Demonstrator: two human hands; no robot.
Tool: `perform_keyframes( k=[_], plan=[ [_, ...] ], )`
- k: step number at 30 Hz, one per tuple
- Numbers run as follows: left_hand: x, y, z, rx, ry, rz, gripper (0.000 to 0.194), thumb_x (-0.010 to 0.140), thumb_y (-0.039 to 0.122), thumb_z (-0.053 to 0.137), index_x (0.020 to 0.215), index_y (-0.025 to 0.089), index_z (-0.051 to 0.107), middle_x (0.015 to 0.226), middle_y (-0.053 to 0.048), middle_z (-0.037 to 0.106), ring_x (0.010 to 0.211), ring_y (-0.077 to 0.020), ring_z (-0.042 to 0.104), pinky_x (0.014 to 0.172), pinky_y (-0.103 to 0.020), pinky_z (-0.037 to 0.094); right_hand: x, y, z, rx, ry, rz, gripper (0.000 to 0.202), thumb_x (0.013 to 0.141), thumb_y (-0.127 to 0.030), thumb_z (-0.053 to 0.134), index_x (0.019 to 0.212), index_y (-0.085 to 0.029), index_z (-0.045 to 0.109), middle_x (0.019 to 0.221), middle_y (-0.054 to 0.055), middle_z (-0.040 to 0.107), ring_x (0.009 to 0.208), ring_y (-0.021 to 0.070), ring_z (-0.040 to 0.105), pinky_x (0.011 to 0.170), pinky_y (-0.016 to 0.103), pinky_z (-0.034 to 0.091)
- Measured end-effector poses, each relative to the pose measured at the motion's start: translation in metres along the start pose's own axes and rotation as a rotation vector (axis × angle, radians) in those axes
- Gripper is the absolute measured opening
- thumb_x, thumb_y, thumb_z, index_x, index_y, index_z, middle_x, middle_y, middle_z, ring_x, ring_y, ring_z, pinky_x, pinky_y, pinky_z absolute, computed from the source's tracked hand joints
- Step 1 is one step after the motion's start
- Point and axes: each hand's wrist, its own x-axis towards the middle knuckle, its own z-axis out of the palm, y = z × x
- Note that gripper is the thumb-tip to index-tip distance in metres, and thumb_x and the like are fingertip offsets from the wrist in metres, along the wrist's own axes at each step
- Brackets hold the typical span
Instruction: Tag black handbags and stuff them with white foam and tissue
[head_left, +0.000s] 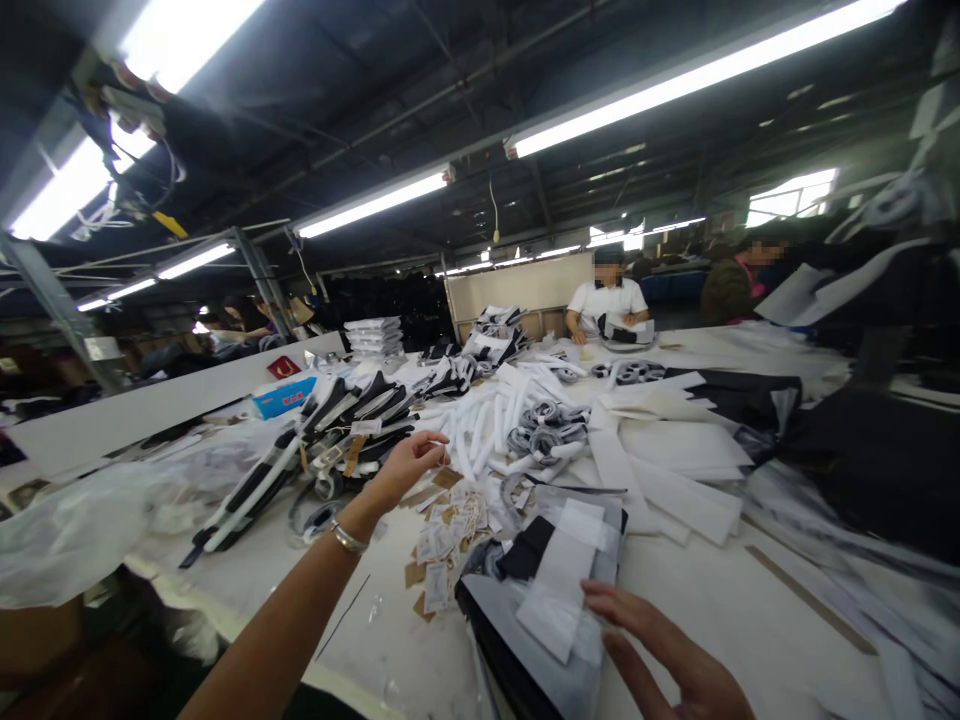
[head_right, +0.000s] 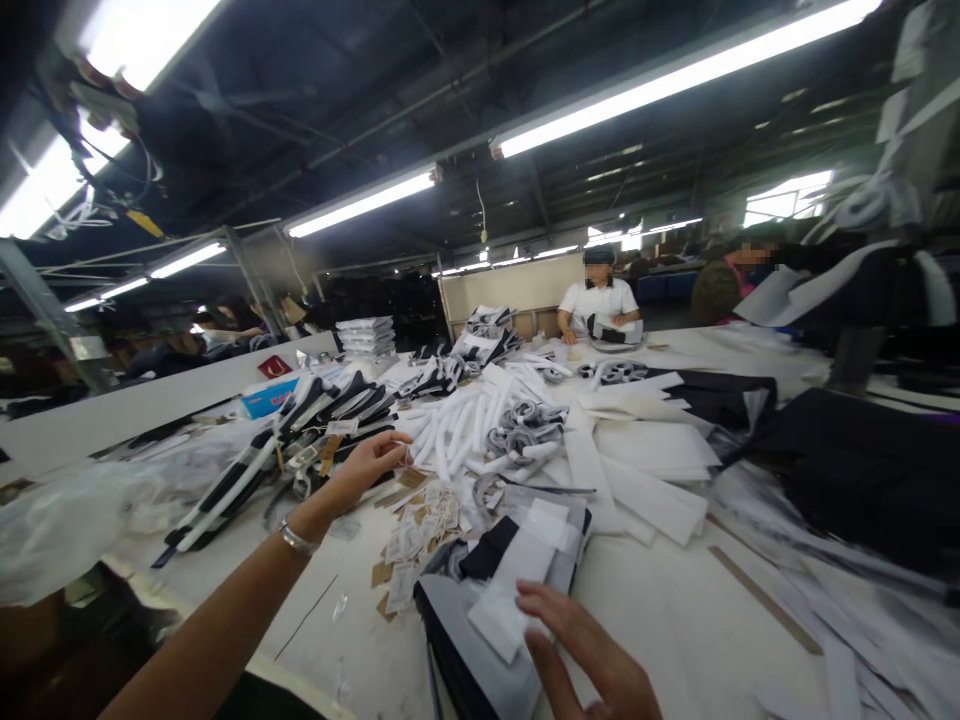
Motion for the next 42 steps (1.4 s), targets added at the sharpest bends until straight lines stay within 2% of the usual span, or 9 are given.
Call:
perform_keyframes(
  k=[3,8,11,14,18,24,31,36,42],
  plan=[
    [-0.005,0.043,0.013,-0.132,-0.053,0.048,0.034,0.089,0.043,0.066,0.109,0.016,0.063,0.083,-0.001,0.067,0.08,-0.0146,0.063,0.082,-0.032,0.051,0.025,0.0,0.024,0.127,0.01,0.151,0.03,0.092,-0.034,0.064,0.121,-0.029,0.069,0.124,0.005,0.071,0.11,0.0228,0.069,0.091,0.03,0.06],
    [-0.022,0.098,0.054,-0.297,-0.184,0.058,0.039,0.079,0.044,0.076,0.104,0.016,0.067,0.085,-0.003,0.07,0.081,-0.0154,0.064,0.081,-0.031,0.052,0.058,0.003,0.058,0.394,0.017,0.313,0.072,0.083,-0.041,0.073,0.147,-0.024,0.044,0.148,0.012,0.051,0.134,0.0289,0.05,0.106,0.048,0.049],
    [-0.033,0.115,0.075,-0.383,-0.234,0.035,0.037,0.079,0.042,0.077,0.104,0.016,0.068,0.086,-0.003,0.069,0.08,-0.0147,0.065,0.082,-0.03,0.052,0.061,0.005,0.064,0.602,0.04,0.419,0.064,0.082,-0.042,0.075,0.138,-0.02,0.052,0.128,0.013,0.067,0.12,0.0291,0.062,0.103,0.048,0.051],
    [-0.04,0.123,0.087,-0.471,-0.268,-0.014,0.034,0.08,0.038,0.077,0.105,0.017,0.069,0.084,0.0,0.065,0.073,-0.0103,0.061,0.08,-0.028,0.052,0.055,0.007,0.056,0.747,0.114,0.507,0.047,0.08,-0.045,0.077,0.115,-0.016,0.065,0.094,0.01,0.077,0.088,0.0268,0.073,0.08,0.041,0.06],
    [-0.046,0.128,0.097,-0.573,-0.342,-0.089,0.031,0.08,0.035,0.077,0.105,0.018,0.07,0.073,0.004,0.055,0.059,-0.0038,0.047,0.061,-0.017,0.044,0.044,0.006,0.032,0.741,0.176,0.539,0.041,0.075,-0.046,0.081,0.102,-0.016,0.072,0.091,0.009,0.077,0.08,0.0251,0.073,0.07,0.034,0.06],
    [-0.049,0.133,0.112,-0.608,-0.474,-0.134,0.033,0.077,0.04,0.081,0.098,0.016,0.071,0.069,0.003,0.055,0.048,-0.001,0.03,0.044,-0.015,0.021,0.036,0.004,0.006,0.332,0.296,0.295,0.019,0.089,-0.039,0.069,0.096,-0.024,0.079,0.106,0.008,0.075,0.102,0.0261,0.069,0.094,0.041,0.056],
    [-0.048,0.137,0.121,-0.68,-0.485,-0.155,0.037,0.076,0.036,0.083,0.105,0.018,0.07,0.081,0.0,0.062,0.047,0.001,0.024,0.042,-0.014,0.016,0.032,-0.001,-0.01,-0.102,0.516,-0.086,0.025,0.091,-0.012,0.064,0.11,-0.025,0.074,0.094,0.005,0.068,0.086,0.0177,0.068,0.075,0.027,0.059],
    [-0.05,0.144,0.128,-0.764,-0.424,-0.186,0.039,0.074,0.033,0.084,0.107,0.019,0.068,0.09,-0.001,0.063,0.047,0.0031,0.025,0.04,-0.01,0.017,0.025,0.002,-0.012,-0.286,0.501,-0.294,0.029,0.086,-0.005,0.066,0.106,-0.024,0.072,0.088,0.005,0.069,0.085,0.0194,0.067,0.076,0.033,0.059],
    [-0.059,0.15,0.135,-0.91,-0.41,-0.223,0.038,0.071,0.026,0.087,0.104,0.017,0.069,0.086,0.002,0.059,0.047,0.0042,0.029,0.04,-0.008,0.021,0.016,0.007,-0.005,-0.299,0.469,-0.329,0.038,0.085,0.0,0.063,0.113,-0.024,0.068,0.087,0.004,0.07,0.084,0.0187,0.067,0.081,0.036,0.059]
  ],
)
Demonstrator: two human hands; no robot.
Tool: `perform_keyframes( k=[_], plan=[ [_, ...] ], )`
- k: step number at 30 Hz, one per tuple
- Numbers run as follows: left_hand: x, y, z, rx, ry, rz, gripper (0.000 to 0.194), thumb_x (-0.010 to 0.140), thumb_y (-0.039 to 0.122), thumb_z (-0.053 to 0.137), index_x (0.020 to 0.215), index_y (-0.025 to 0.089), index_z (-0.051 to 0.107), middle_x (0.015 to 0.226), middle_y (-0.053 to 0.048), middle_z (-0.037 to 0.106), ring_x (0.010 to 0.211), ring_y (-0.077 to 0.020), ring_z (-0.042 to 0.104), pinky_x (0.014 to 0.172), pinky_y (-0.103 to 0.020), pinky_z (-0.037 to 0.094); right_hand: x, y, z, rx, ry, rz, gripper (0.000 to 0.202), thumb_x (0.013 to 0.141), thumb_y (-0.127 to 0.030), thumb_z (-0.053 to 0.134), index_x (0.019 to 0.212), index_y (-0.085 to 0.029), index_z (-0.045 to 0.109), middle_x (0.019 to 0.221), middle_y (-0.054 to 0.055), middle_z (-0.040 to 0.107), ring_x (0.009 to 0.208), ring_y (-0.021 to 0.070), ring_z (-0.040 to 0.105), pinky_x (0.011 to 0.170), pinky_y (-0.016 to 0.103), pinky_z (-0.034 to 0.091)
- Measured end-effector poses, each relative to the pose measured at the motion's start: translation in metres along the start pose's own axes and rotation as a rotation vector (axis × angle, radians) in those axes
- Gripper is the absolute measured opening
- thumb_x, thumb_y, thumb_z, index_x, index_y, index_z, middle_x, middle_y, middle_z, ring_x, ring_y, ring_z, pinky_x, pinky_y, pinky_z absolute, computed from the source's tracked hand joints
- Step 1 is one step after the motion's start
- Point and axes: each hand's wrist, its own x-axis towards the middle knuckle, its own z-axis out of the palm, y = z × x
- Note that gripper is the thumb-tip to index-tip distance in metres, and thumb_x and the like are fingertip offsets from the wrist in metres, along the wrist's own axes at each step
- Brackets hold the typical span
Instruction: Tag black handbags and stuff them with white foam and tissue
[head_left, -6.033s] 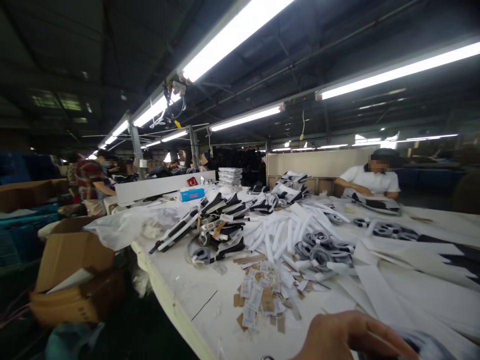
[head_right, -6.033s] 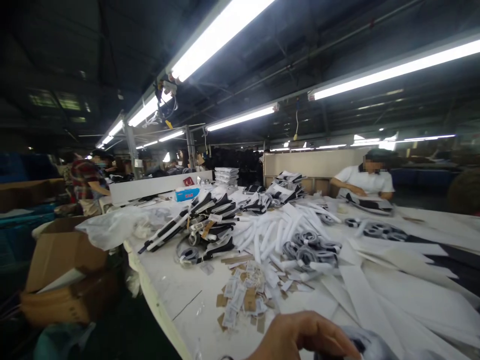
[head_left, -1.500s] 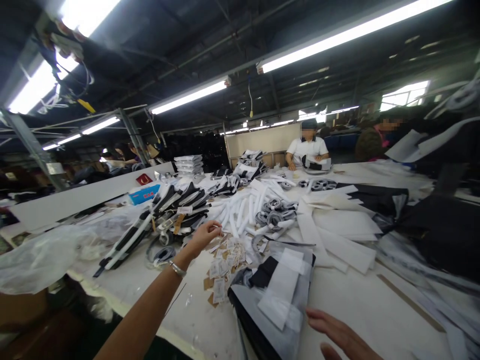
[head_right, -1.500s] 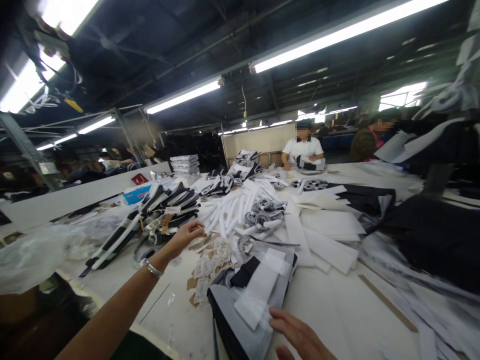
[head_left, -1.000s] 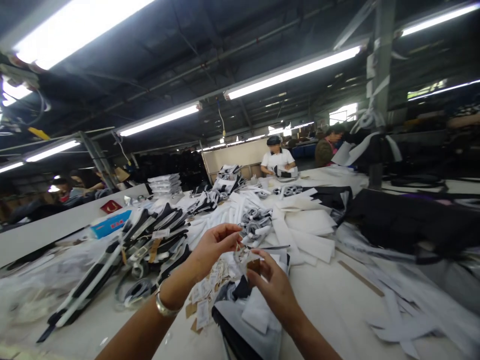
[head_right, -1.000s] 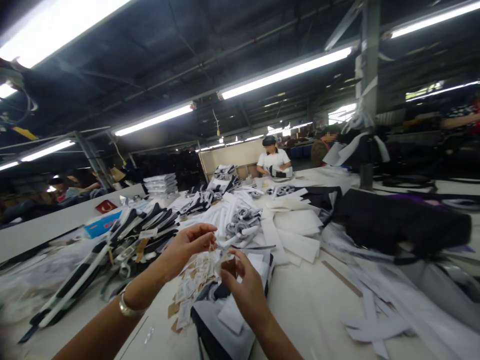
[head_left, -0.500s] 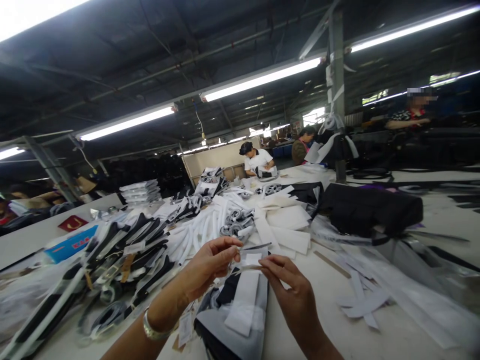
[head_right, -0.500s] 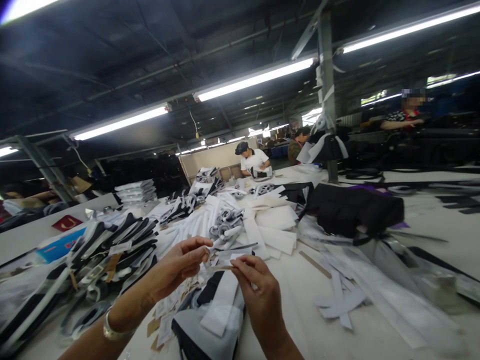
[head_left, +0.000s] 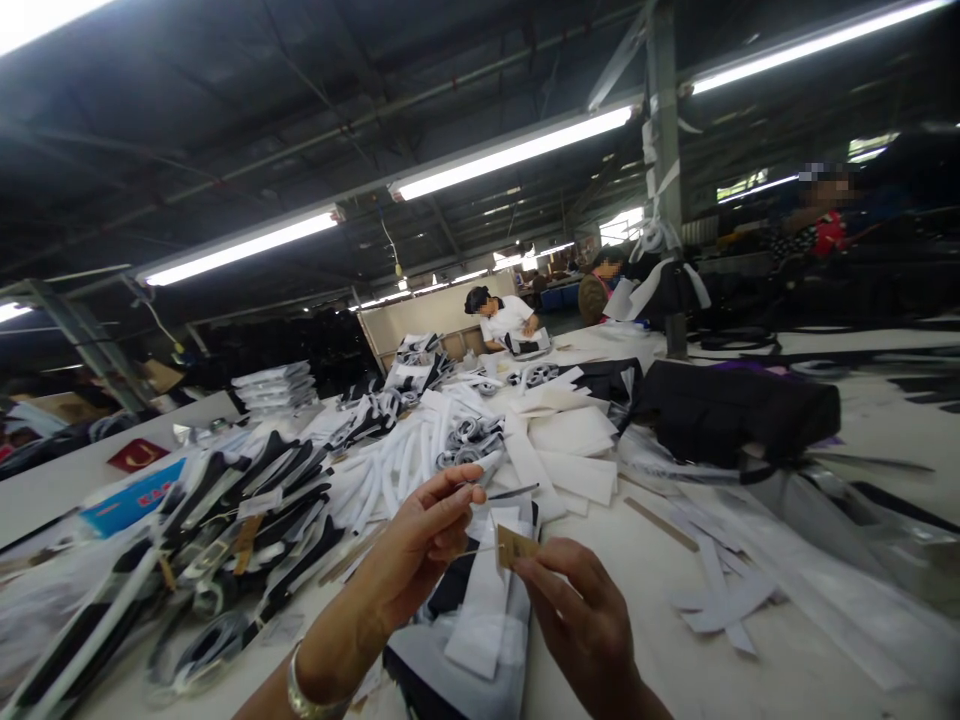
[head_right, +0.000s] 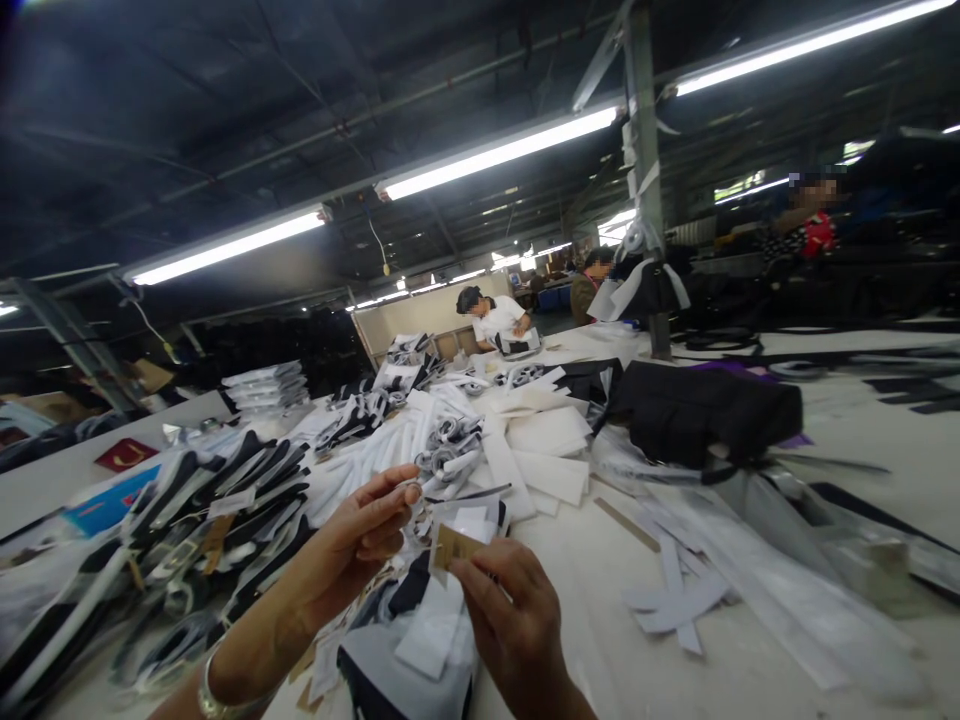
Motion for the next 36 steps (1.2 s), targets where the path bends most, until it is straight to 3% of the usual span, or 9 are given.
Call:
perform_keyframes(
  k=[4,8,14,18,22,25,28,31,36],
  plan=[
    [-0.003,0.0,0.005,-0.03,-0.027,0.01,0.031,0.075,0.023,0.084,0.103,0.017,0.071,0.085,0.002,0.058,0.047,0.004,0.03,0.039,-0.008,0.019,0.0,-0.004,-0.008,0.087,-0.124,0.055,0.034,0.086,-0.008,0.064,0.114,-0.027,0.067,0.103,0.005,0.071,0.1,0.0226,0.067,0.103,0.048,0.049],
    [-0.004,0.0,0.011,0.011,-0.088,-0.023,0.026,0.076,0.025,0.083,0.099,0.017,0.073,0.082,0.002,0.06,0.046,0.0038,0.029,0.038,-0.008,0.02,0.004,-0.008,-0.008,0.282,-0.203,0.371,0.034,0.094,-0.029,0.059,0.127,-0.026,0.06,0.141,0.01,0.055,0.131,0.0284,0.052,0.109,0.047,0.046],
    [-0.002,-0.004,0.014,0.027,-0.089,-0.035,0.025,0.077,0.026,0.083,0.098,0.017,0.073,0.081,0.002,0.061,0.045,0.0038,0.028,0.037,-0.008,0.019,0.003,-0.014,0.005,0.387,-0.18,0.731,0.028,0.089,-0.025,0.068,0.117,-0.026,0.064,0.103,0.002,0.074,0.091,0.0194,0.072,0.083,0.028,0.06],
    [-0.002,-0.005,0.014,-0.006,-0.051,-0.021,0.027,0.075,0.025,0.084,0.099,0.017,0.072,0.086,0.001,0.063,0.045,0.0041,0.029,0.038,-0.007,0.021,0.0,-0.01,0.002,0.263,-0.073,0.544,0.017,0.09,-0.015,0.066,0.104,-0.025,0.069,0.095,0.002,0.071,0.084,0.0166,0.069,0.076,0.025,0.058],
    [-0.002,-0.006,0.017,-0.065,0.016,0.001,0.033,0.075,0.021,0.083,0.105,0.016,0.071,0.099,-0.004,0.065,0.048,0.004,0.031,0.038,-0.006,0.023,-0.007,-0.001,-0.005,0.057,-0.028,0.156,0.045,0.09,-0.001,0.061,0.126,-0.026,0.066,0.097,0.005,0.066,0.09,0.0164,0.064,0.079,0.027,0.055],
    [-0.002,-0.007,0.02,-0.113,0.042,0.012,0.03,0.079,0.016,0.079,0.108,0.015,0.07,0.105,-0.005,0.065,0.049,0.0041,0.03,0.038,-0.006,0.023,-0.011,0.001,-0.009,0.046,-0.078,0.095,0.049,0.09,-0.001,0.059,0.132,-0.027,0.063,0.105,0.007,0.066,0.099,0.0188,0.062,0.086,0.031,0.054],
    [-0.003,-0.012,0.025,-0.143,0.015,0.005,0.025,0.082,0.014,0.075,0.106,0.014,0.071,0.103,-0.004,0.064,0.049,0.004,0.03,0.039,-0.006,0.024,-0.01,-0.007,-0.011,0.197,-0.17,0.275,0.041,0.098,-0.022,0.053,0.14,-0.025,0.055,0.132,0.011,0.059,0.125,0.0255,0.054,0.103,0.041,0.047],
    [-0.003,-0.017,0.032,-0.121,-0.024,-0.023,0.025,0.082,0.015,0.074,0.107,0.014,0.071,0.1,-0.004,0.065,0.05,0.0034,0.034,0.04,-0.006,0.025,0.0,-0.019,-0.007,0.393,-0.231,0.482,0.056,0.1,-0.045,0.05,0.151,-0.024,0.039,0.151,0.011,0.044,0.141,0.029,0.038,0.115,0.044,0.036],
    [-0.008,-0.018,0.028,0.048,-0.067,0.052,0.021,0.085,0.023,0.073,0.105,0.016,0.071,0.093,-0.004,0.068,0.054,0.0001,0.047,0.049,-0.01,0.039,0.02,-0.032,0.006,0.735,-0.297,0.768,0.045,0.097,-0.044,0.058,0.138,-0.027,0.052,0.117,0.005,0.068,0.109,0.0226,0.064,0.095,0.034,0.051]
  ],
)
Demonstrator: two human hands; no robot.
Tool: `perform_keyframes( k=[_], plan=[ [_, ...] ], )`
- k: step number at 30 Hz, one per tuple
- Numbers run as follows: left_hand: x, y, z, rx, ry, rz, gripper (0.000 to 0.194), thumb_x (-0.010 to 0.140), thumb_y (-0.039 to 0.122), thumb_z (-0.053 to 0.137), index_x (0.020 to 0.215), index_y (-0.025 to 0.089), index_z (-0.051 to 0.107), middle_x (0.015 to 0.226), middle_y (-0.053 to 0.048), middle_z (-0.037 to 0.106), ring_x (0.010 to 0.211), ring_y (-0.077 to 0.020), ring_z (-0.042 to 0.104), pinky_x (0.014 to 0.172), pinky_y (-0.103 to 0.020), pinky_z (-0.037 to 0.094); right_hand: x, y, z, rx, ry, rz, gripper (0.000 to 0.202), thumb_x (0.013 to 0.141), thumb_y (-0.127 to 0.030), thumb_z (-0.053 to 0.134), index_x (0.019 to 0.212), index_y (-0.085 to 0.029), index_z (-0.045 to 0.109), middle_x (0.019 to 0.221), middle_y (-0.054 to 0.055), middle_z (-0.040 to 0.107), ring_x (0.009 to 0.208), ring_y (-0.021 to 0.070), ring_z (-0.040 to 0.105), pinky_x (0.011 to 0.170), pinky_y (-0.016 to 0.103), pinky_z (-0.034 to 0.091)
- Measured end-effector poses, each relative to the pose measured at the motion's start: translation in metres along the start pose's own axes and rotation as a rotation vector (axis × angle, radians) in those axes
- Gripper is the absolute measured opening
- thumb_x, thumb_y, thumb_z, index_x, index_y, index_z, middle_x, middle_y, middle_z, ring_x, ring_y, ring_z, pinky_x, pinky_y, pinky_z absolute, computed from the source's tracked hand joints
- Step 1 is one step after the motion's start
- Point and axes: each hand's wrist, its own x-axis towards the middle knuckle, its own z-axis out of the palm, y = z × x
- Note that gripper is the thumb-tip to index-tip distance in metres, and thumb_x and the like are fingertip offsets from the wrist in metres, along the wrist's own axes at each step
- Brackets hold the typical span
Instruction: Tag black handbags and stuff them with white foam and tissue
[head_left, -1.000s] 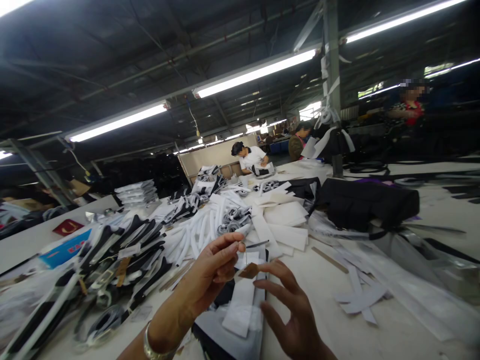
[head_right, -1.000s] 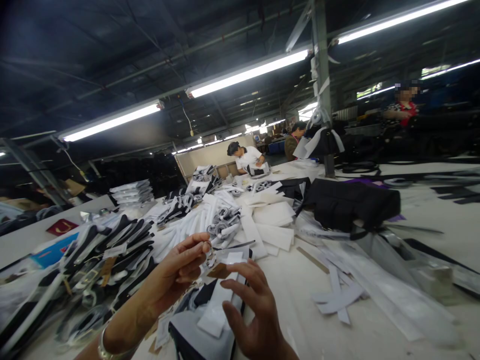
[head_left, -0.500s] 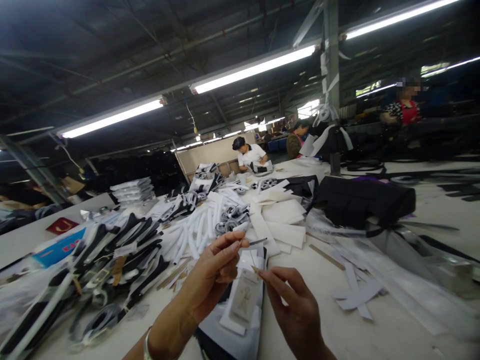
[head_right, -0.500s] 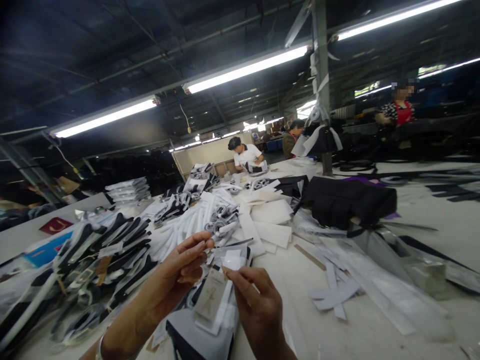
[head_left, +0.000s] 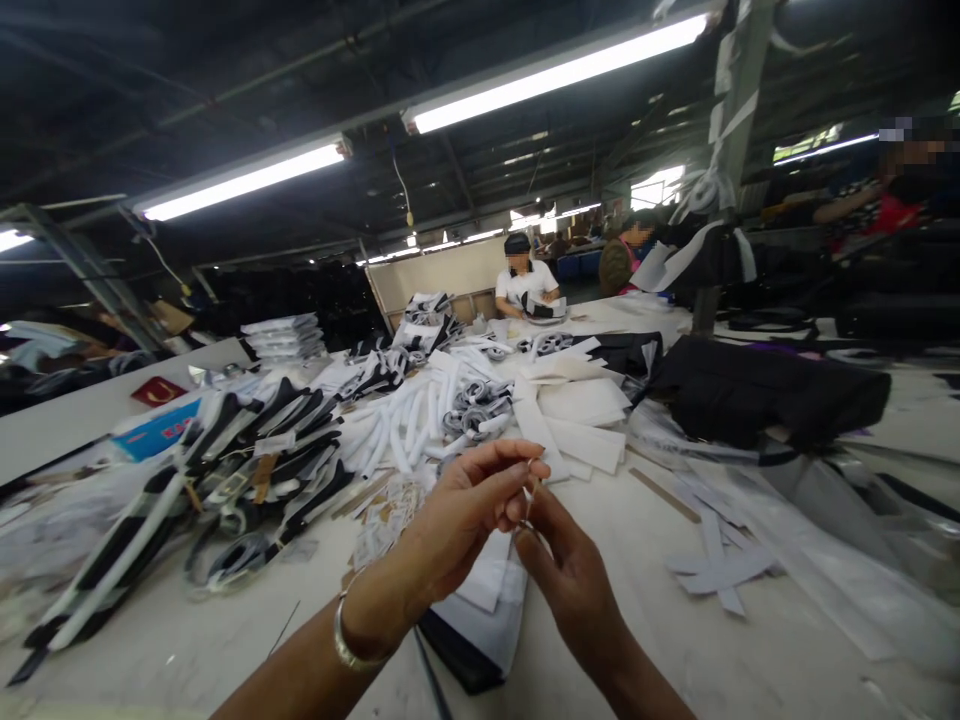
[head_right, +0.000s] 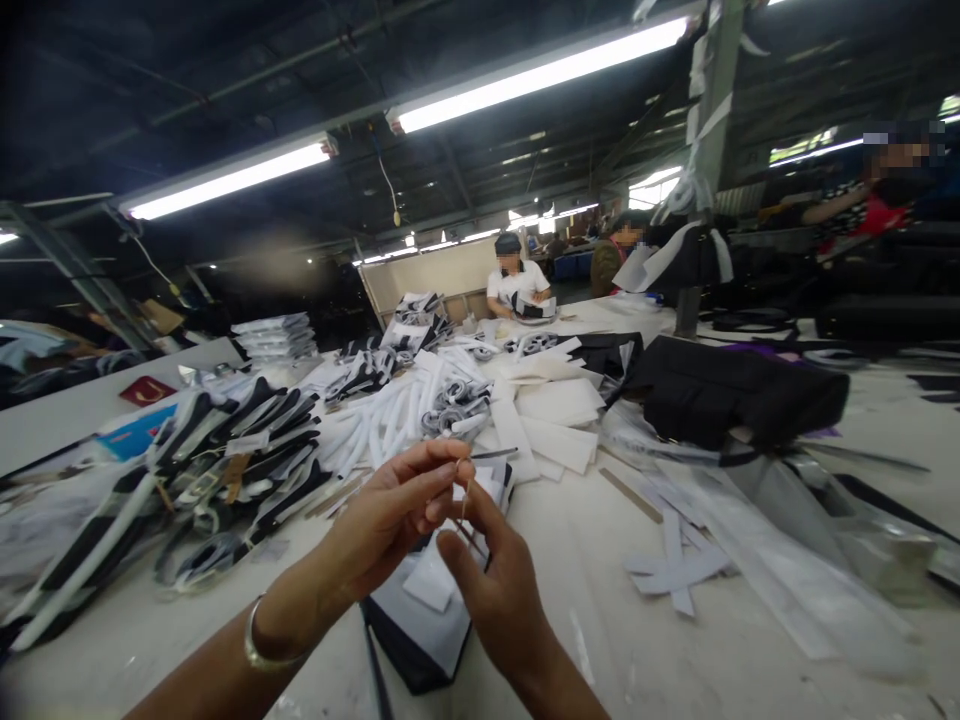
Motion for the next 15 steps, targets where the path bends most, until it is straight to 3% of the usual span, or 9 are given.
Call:
perform_keyframes(
  k=[3,6,10,13,15],
  plan=[
    [-0.008,0.004,-0.02,0.191,-0.023,0.098,0.021,0.086,0.03,0.072,0.104,0.018,0.071,0.094,-0.003,0.069,0.06,-0.0051,0.057,0.056,-0.017,0.048,0.003,0.002,0.001,0.023,-0.06,0.151,0.025,0.095,-0.042,0.062,0.107,-0.023,0.071,0.09,0.002,0.072,0.086,0.0193,0.067,0.083,0.03,0.052],
    [-0.016,0.003,-0.055,0.447,0.065,0.072,0.031,0.084,0.041,0.073,0.106,0.019,0.071,0.093,-0.004,0.071,0.071,-0.0114,0.065,0.07,-0.025,0.054,0.003,0.017,0.002,0.001,-0.15,0.256,0.026,0.092,-0.044,0.065,0.096,-0.021,0.077,0.092,0.005,0.076,0.092,0.0213,0.069,0.088,0.031,0.051],
    [-0.028,-0.017,-0.127,0.608,0.301,-0.009,0.042,0.083,0.047,0.07,0.115,0.02,0.066,0.108,-0.006,0.07,0.097,-0.0206,0.067,0.087,-0.033,0.052,0.003,0.047,0.011,0.161,-0.253,0.518,0.043,0.085,-0.055,0.071,0.106,-0.017,0.074,0.092,0.009,0.077,0.081,0.0215,0.073,0.072,0.03,0.056],
    [-0.041,-0.046,-0.185,0.682,0.507,-0.114,0.028,0.085,0.043,0.07,0.096,0.017,0.069,0.099,-0.004,0.07,0.096,-0.0211,0.065,0.087,-0.033,0.051,0.001,0.067,0.022,0.313,-0.279,0.753,0.05,0.079,-0.058,0.075,0.107,-0.016,0.072,0.093,0.009,0.076,0.076,0.018,0.072,0.063,0.025,0.055],
    [-0.052,-0.069,-0.216,0.693,0.587,-0.242,0.024,0.089,0.039,0.067,0.088,0.015,0.066,0.092,-0.003,0.068,0.09,-0.0191,0.066,0.084,-0.037,0.053,-0.001,0.077,0.026,0.356,-0.261,0.827,0.051,0.078,-0.059,0.076,0.107,-0.016,0.072,0.094,0.008,0.075,0.076,0.0165,0.071,0.063,0.024,0.055]
  ],
)
